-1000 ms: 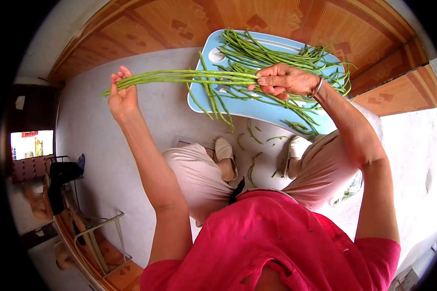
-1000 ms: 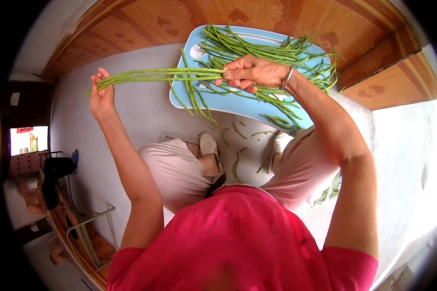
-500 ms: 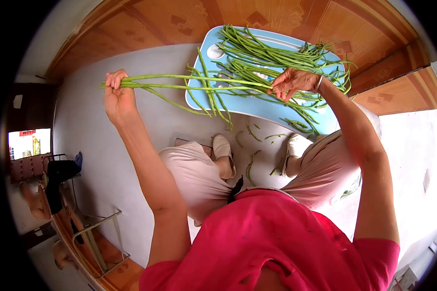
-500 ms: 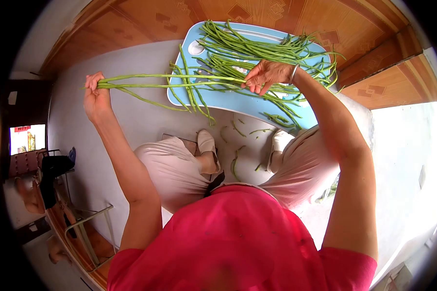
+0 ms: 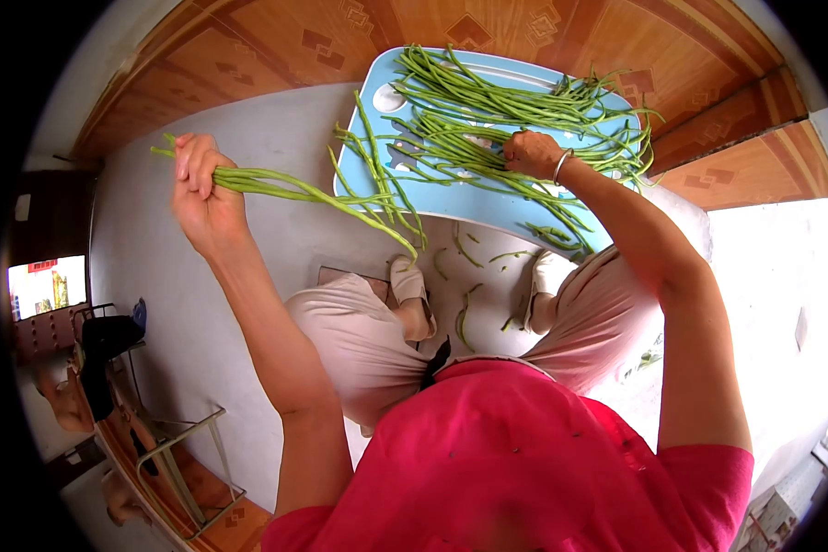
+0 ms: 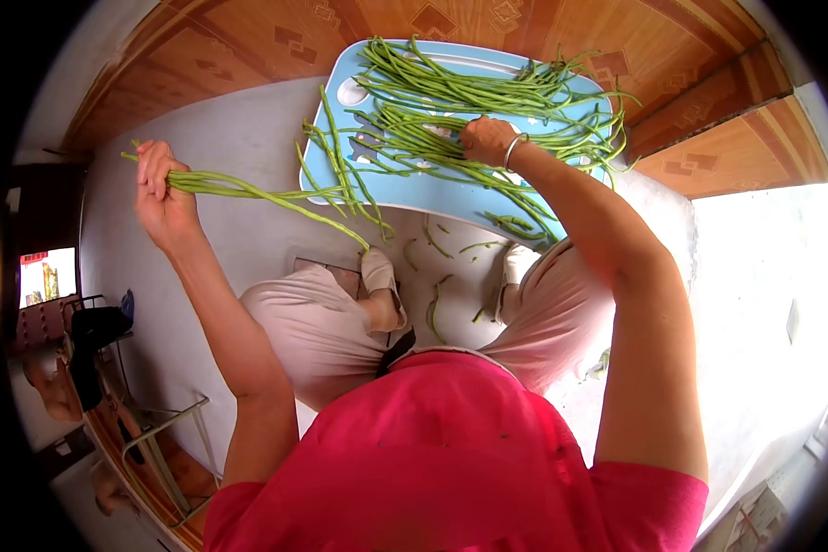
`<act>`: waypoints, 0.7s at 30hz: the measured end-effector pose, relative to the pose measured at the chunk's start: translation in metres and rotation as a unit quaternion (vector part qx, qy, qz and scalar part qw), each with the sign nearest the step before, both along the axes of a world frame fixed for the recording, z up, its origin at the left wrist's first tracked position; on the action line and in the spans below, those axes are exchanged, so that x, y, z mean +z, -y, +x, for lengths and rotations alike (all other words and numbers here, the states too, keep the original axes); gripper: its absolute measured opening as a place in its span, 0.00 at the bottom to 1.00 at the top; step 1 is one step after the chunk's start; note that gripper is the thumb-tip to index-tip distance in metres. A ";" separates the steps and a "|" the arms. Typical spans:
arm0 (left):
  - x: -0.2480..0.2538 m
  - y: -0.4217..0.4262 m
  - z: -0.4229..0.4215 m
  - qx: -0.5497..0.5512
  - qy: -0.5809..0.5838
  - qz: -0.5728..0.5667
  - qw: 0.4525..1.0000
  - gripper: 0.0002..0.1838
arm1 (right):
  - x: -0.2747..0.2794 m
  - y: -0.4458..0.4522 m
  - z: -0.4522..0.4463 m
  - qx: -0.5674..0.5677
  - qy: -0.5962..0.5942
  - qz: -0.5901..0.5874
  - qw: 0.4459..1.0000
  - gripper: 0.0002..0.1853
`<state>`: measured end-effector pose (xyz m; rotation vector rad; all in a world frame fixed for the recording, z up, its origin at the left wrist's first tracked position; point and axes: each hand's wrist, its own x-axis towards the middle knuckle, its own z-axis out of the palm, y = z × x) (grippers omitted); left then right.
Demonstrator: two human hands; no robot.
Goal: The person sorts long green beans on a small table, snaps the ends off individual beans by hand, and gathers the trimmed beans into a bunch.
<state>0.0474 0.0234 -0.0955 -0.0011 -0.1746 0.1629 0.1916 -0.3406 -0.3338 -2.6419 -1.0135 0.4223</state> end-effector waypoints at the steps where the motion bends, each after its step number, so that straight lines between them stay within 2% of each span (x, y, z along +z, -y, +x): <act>1: -0.001 0.002 0.001 -0.002 -0.006 -0.002 1.000 0.05 | 0.003 -0.002 -0.001 -0.004 -0.001 -0.013 1.000 0.09; 5: -0.005 0.005 0.004 -0.006 -0.016 0.007 1.000 0.04 | 0.011 -0.011 0.003 -0.039 -0.038 -0.094 0.994 0.11; 8: -0.010 0.004 0.006 -0.030 0.002 0.023 0.999 0.06 | 0.038 -0.008 0.001 -0.021 -0.051 -0.074 0.996 0.13; 12: -0.014 0.011 0.010 -0.025 -0.011 0.074 0.997 0.07 | 0.045 0.005 0.021 0.017 -0.073 0.017 0.997 0.14; 13: -0.015 0.013 0.012 -0.023 -0.016 0.094 0.995 0.07 | 0.062 0.010 0.021 -0.034 -0.224 0.062 0.972 0.14; 18: -0.019 0.029 0.017 -0.002 -0.043 0.202 0.978 0.08 | 0.106 0.035 0.026 -0.025 -0.208 0.209 0.955 0.13; 21: -0.021 0.044 0.020 0.001 -0.068 0.251 0.966 0.08 | 0.130 0.047 0.021 -0.075 -0.221 0.276 0.932 0.11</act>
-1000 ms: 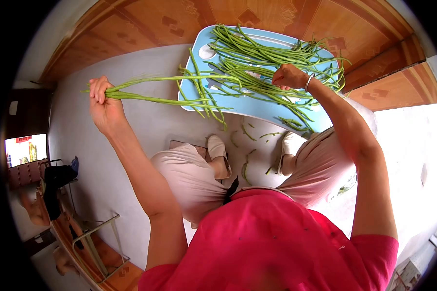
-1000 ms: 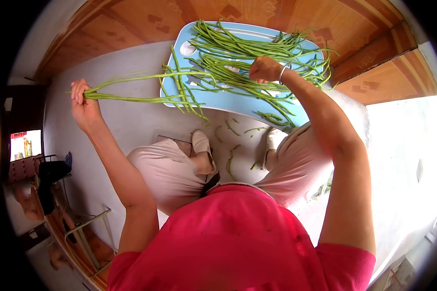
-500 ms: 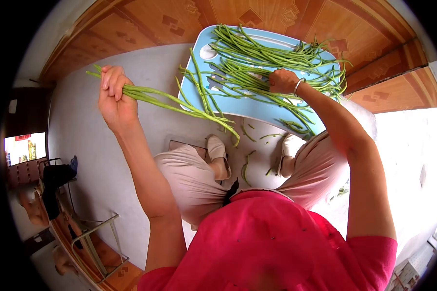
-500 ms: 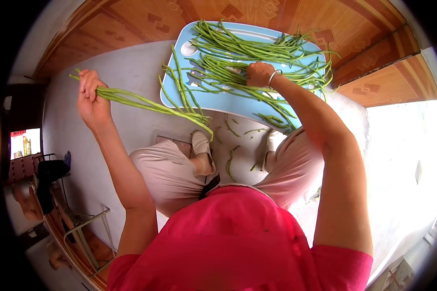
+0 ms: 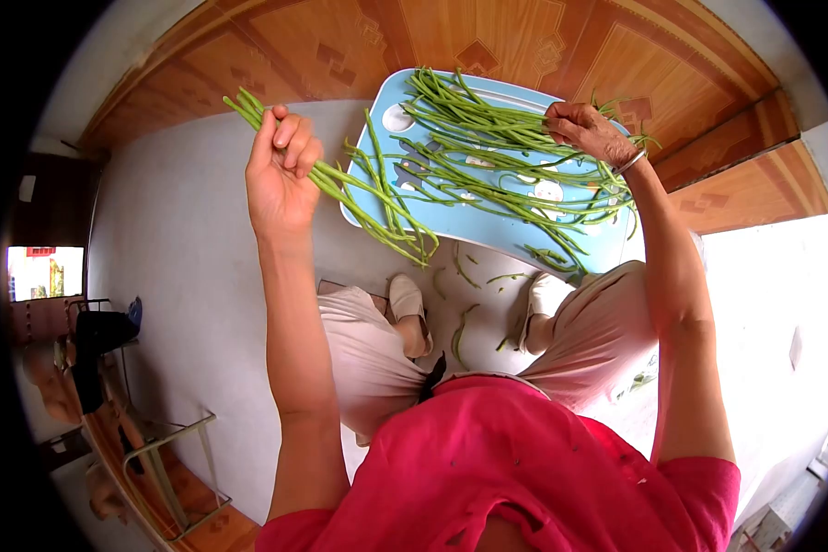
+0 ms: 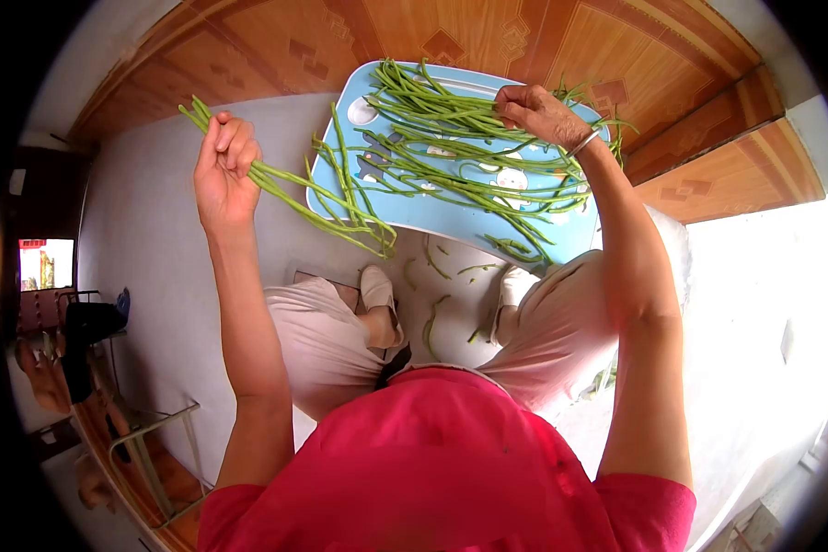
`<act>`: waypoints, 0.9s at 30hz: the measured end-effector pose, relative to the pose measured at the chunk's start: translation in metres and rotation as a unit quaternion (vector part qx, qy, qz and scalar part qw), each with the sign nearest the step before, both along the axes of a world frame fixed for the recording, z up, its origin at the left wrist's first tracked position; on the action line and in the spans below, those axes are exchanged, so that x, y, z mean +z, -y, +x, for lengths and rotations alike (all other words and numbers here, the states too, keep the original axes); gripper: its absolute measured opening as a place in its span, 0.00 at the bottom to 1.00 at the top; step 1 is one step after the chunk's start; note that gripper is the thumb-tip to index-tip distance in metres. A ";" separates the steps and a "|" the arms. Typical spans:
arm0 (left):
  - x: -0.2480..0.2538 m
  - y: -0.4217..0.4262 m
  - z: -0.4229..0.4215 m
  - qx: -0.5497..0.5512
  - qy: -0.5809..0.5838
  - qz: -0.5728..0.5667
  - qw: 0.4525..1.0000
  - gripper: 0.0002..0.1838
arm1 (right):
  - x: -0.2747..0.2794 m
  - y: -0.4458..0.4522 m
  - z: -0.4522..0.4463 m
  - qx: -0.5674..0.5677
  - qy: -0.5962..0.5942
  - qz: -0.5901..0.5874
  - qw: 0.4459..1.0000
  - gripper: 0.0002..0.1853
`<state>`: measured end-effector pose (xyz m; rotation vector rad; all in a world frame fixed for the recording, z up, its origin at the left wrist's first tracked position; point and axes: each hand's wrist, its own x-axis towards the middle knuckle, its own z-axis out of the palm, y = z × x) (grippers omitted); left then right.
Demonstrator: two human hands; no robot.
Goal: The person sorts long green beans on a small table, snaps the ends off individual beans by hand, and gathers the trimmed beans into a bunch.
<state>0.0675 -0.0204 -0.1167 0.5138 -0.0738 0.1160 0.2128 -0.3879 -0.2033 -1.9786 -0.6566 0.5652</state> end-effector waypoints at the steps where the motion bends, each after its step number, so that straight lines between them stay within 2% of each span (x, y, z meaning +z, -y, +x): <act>1: -0.002 0.006 0.001 -0.001 -0.010 0.009 1.000 0.08 | 0.010 0.003 -0.003 -0.016 -0.011 0.016 1.000 0.12; 5: -0.005 0.038 0.005 0.017 -0.064 0.077 0.995 0.07 | 0.029 0.005 -0.015 -0.043 -0.032 0.075 0.996 0.14; 10: -0.021 0.074 0.013 -0.014 -0.084 0.174 0.981 0.12 | 0.033 -0.003 -0.021 -0.058 0.037 0.119 0.991 0.12; 14: -0.031 0.102 0.020 -0.032 -0.107 0.200 0.973 0.15 | 0.048 -0.023 -0.038 -0.068 0.083 0.170 0.980 0.14; 17: -0.035 0.116 0.025 -0.039 -0.104 0.185 0.976 0.14 | 0.052 -0.034 -0.046 -0.047 0.094 0.187 0.977 0.13; 27: -0.030 0.112 0.039 0.025 -0.083 0.179 0.980 0.15 | 0.052 -0.030 -0.055 0.034 0.080 0.092 0.992 0.15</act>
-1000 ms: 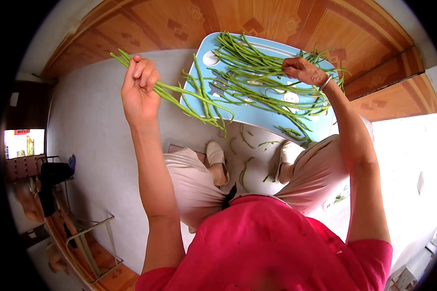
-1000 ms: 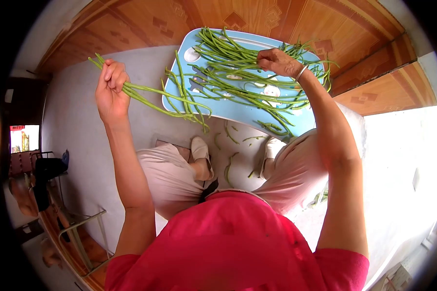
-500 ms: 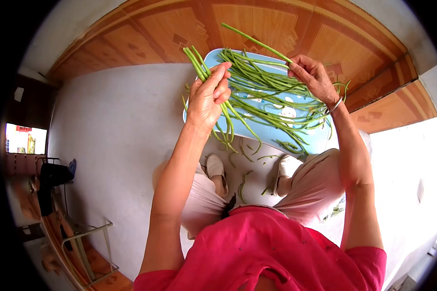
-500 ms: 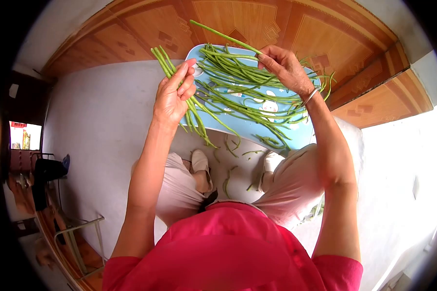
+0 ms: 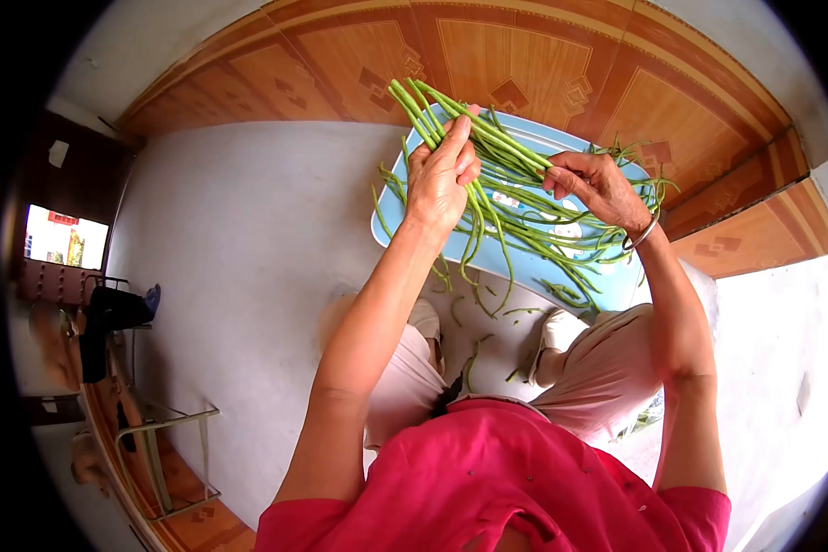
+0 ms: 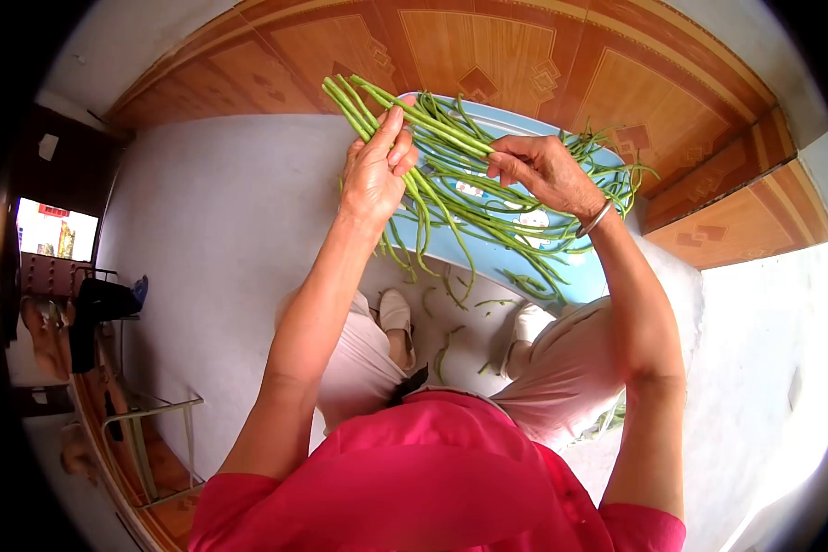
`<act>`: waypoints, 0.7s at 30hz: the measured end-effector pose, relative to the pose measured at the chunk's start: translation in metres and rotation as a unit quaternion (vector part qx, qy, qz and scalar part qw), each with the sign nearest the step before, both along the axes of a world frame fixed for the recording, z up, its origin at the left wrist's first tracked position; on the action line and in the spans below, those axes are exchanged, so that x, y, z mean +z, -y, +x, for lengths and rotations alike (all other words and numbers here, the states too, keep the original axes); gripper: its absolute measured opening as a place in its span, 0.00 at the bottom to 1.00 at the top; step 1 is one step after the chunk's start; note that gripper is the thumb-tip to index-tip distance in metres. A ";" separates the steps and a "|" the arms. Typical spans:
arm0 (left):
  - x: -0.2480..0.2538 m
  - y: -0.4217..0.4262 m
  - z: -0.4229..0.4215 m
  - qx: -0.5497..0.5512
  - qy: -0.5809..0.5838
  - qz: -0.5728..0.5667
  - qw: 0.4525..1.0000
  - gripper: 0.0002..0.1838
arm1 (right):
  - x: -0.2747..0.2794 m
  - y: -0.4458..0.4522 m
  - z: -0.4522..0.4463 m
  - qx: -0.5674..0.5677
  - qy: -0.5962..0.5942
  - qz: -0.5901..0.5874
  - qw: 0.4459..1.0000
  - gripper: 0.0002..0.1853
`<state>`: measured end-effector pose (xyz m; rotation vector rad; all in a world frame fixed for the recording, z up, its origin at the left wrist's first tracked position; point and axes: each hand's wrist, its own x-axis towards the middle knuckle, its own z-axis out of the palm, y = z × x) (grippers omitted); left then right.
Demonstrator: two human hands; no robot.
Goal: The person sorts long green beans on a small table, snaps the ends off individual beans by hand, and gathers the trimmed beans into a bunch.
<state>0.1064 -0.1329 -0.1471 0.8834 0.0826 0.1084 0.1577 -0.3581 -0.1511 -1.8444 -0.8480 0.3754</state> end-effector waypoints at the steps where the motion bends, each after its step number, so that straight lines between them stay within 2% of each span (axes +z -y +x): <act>1: 0.000 -0.002 0.002 0.004 0.006 0.004 1.000 0.17 | -0.001 0.001 0.000 0.004 0.003 0.006 1.000 0.15; 5: 0.011 -0.002 0.004 0.026 0.046 0.016 0.998 0.17 | -0.005 0.002 -0.001 0.007 0.009 0.016 1.000 0.15; 8: 0.011 0.004 0.002 0.012 0.051 0.035 0.998 0.16 | -0.007 0.003 0.001 0.019 0.057 -0.013 0.998 0.14; 10: 0.008 -0.001 0.005 -0.006 0.069 0.043 0.997 0.16 | -0.014 0.005 0.004 0.026 0.056 -0.026 0.998 0.17; 12: 0.017 -0.011 0.006 0.021 0.071 0.035 0.997 0.15 | -0.030 0.012 0.013 0.040 0.069 -0.023 0.997 0.17; 17: 0.031 -0.060 0.003 0.050 0.127 -0.040 0.990 0.13 | -0.041 0.027 0.023 0.026 0.031 -0.021 0.999 0.18; 21: 0.036 -0.096 -0.003 0.040 0.160 -0.137 0.977 0.10 | -0.047 0.039 0.027 0.031 -0.053 0.008 0.998 0.17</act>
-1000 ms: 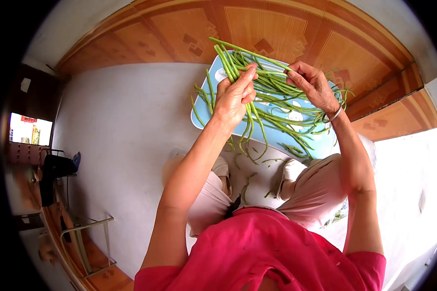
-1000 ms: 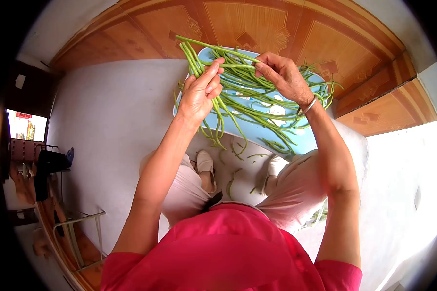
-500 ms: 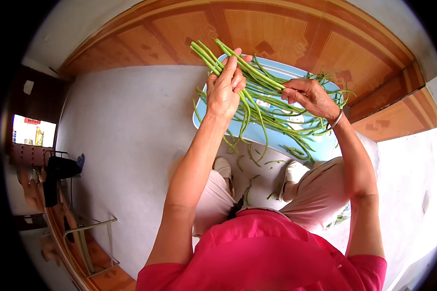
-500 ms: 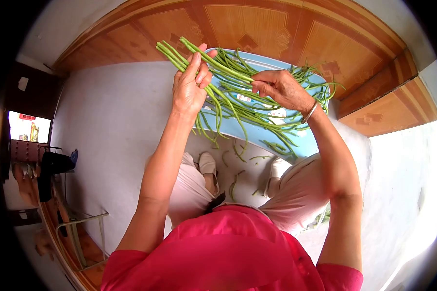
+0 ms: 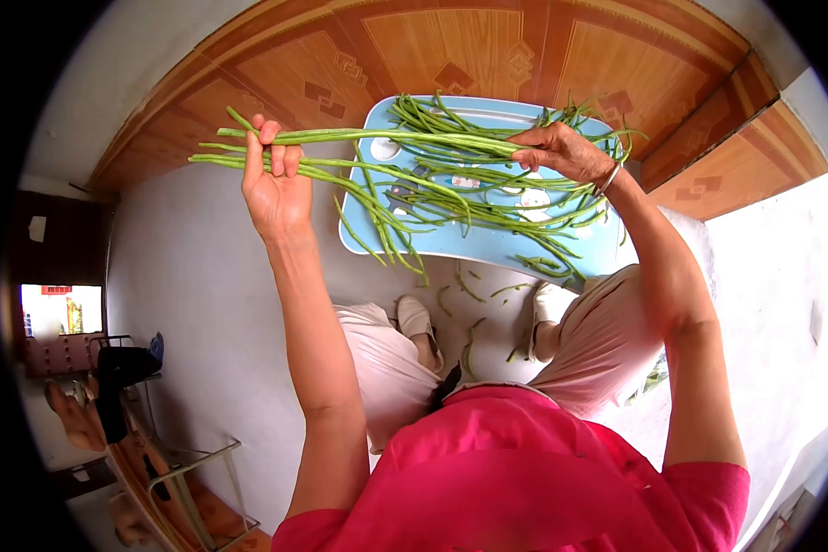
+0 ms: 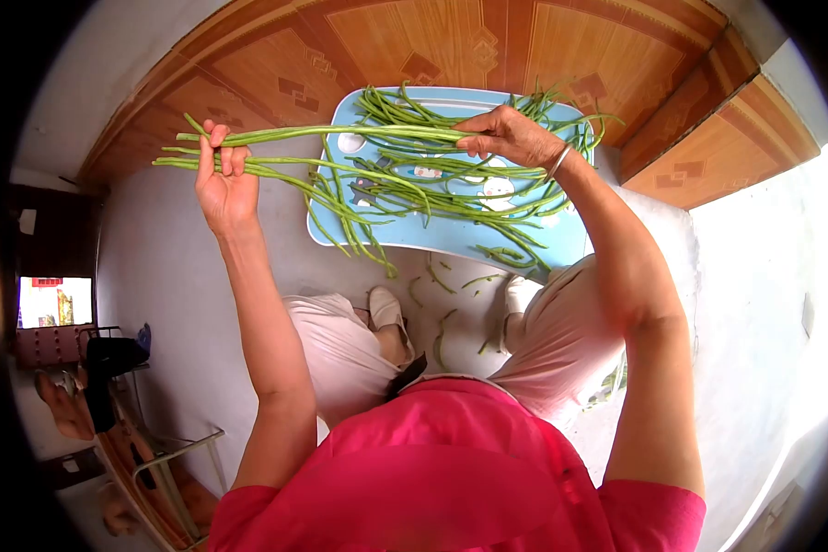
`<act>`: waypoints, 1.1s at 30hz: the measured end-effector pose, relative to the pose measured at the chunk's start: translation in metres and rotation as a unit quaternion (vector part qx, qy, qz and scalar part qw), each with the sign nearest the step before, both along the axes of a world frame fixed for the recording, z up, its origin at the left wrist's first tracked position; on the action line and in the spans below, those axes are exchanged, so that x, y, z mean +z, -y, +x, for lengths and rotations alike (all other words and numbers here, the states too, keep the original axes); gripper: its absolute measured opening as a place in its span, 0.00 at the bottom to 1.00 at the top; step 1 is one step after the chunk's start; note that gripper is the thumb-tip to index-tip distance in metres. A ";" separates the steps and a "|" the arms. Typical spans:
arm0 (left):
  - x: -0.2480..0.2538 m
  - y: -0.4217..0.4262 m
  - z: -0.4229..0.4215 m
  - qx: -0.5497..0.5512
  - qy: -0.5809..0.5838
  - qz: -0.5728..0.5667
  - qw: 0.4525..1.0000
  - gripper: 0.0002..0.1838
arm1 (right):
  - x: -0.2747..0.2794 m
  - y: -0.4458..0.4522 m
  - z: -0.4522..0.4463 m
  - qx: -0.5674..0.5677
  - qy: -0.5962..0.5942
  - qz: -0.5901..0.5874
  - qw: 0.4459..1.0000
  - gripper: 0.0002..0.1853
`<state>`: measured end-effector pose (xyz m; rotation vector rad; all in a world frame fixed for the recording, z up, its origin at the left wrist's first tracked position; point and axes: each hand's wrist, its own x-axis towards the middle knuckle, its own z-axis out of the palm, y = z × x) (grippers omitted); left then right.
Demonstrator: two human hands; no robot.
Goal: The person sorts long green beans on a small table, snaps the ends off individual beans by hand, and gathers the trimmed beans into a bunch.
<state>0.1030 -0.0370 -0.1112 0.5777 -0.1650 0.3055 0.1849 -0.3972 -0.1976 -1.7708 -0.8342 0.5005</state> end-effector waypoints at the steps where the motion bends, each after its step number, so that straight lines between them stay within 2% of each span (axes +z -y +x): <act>1: 0.002 -0.008 -0.002 -0.002 0.008 -0.023 1.000 0.09 | -0.004 0.003 0.004 0.010 0.008 -0.004 1.000 0.16; 3: 0.006 -0.016 -0.006 -0.007 0.025 -0.071 0.997 0.08 | -0.007 0.006 0.011 0.028 0.025 -0.012 0.999 0.16; 4: 0.008 -0.014 -0.008 0.001 0.019 -0.079 0.997 0.08 | -0.006 0.006 0.008 0.000 0.021 -0.005 1.000 0.17; 8: 0.009 -0.032 -0.010 0.006 0.055 -0.074 0.996 0.06 | -0.009 0.016 0.016 0.017 0.098 -0.069 0.993 0.15; 11: 0.014 -0.043 -0.021 0.055 0.068 -0.044 0.995 0.06 | -0.017 0.025 0.020 0.003 0.076 -0.064 0.995 0.14; 12: 0.015 -0.041 -0.024 0.029 0.080 -0.039 0.996 0.06 | -0.018 0.026 0.020 0.009 0.083 -0.076 0.994 0.13; 15: 0.021 -0.038 -0.029 0.074 0.069 -0.034 0.994 0.06 | -0.027 0.029 0.021 0.030 0.106 -0.149 0.983 0.12; 16: 0.023 -0.036 -0.032 0.074 0.071 -0.038 0.994 0.06 | -0.034 0.029 0.020 0.019 0.113 -0.127 0.985 0.11; 20: 0.037 -0.021 -0.042 0.045 0.089 -0.051 0.994 0.06 | -0.037 0.025 0.023 0.057 0.092 -0.238 0.965 0.09; 23: 0.048 -0.025 -0.051 0.020 0.119 -0.054 0.991 0.06 | -0.057 0.024 0.029 0.056 0.109 -0.267 0.956 0.07; 24: 0.051 -0.028 -0.054 0.014 0.132 -0.053 0.990 0.06 | -0.063 0.026 0.032 0.056 0.131 -0.313 0.939 0.07; 27: 0.061 -0.032 -0.068 0.006 0.155 -0.047 0.987 0.05 | -0.084 0.021 0.033 -0.002 0.202 -0.240 0.950 0.06; 31: 0.055 -0.020 -0.067 0.039 0.107 -0.030 0.993 0.03 | -0.111 -0.007 0.038 -0.040 0.327 -0.310 0.892 0.06; 33: 0.047 -0.023 -0.062 0.007 0.111 -0.014 0.994 0.03 | -0.122 -0.020 0.036 -0.043 0.319 -0.324 0.890 0.06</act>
